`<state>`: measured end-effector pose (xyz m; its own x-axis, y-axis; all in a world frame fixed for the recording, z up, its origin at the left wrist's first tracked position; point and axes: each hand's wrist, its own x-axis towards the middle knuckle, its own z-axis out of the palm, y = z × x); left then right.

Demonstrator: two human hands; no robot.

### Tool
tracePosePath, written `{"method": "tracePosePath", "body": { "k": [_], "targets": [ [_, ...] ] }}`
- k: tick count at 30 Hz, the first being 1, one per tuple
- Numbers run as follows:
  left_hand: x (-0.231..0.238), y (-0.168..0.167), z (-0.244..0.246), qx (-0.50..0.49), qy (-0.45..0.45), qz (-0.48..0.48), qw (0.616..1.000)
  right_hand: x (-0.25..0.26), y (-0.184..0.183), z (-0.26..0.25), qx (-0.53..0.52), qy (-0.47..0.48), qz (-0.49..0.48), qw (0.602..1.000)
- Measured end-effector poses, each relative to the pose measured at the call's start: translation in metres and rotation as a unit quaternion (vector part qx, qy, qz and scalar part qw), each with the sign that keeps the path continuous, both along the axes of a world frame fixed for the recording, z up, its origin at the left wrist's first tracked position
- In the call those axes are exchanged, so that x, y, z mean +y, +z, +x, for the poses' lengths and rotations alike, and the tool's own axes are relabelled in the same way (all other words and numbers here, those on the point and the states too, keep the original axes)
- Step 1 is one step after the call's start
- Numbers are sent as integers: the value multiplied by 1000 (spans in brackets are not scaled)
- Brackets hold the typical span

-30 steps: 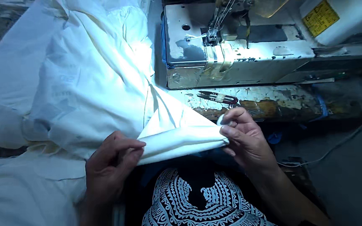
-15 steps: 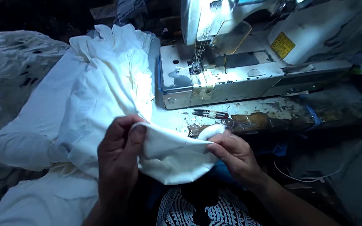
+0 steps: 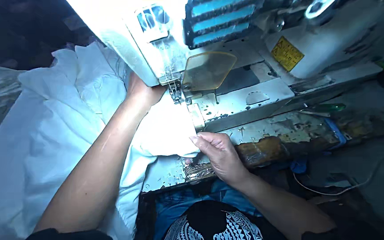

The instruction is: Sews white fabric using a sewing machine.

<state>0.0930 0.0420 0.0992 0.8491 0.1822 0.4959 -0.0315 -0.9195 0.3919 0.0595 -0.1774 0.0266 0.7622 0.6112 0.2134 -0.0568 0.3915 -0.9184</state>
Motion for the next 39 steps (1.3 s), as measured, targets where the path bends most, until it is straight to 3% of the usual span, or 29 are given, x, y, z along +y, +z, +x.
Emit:
{"method": "tracePosePath", "body": {
  "k": [5,9,14,16,18,20,21,23,25,30,36,39],
  "targets": [
    [-9,12,2,80,72,5,994,3,-2,3,-38,-23,-17,999],
    [-22,41,-11,181,139,62,972,-12,-6,4,-189,-57,-122,973],
    [-31,22,-107,-36,7,97,995,-47,-2,-8,-412,-261,-145,861],
    [-44,6,-133,-59,5,107,992,-39,6,-1,-468,-286,-177,817],
    [-47,-12,-128,-64,23,133,989,-25,12,7,-502,-267,-188,801],
    [-45,-19,-110,-111,22,129,985,-13,16,10,-480,-231,-143,834],
    [-44,-18,-102,-152,9,112,982,-10,19,8,-434,-196,-110,872],
    [-46,-8,-94,-241,-28,70,968,-12,26,4,-279,-93,-59,954],
    [-47,5,-97,-303,-50,47,950,-15,28,5,-165,-35,-54,984],
    [-61,18,-113,-341,-76,40,936,-13,25,3,-190,-60,-53,979],
    [-83,14,-153,-293,-123,108,942,-32,22,-26,-308,-35,-19,950],
    [-91,30,-177,-246,-148,81,954,-48,23,-47,-349,-29,3,937]
  ]
}}
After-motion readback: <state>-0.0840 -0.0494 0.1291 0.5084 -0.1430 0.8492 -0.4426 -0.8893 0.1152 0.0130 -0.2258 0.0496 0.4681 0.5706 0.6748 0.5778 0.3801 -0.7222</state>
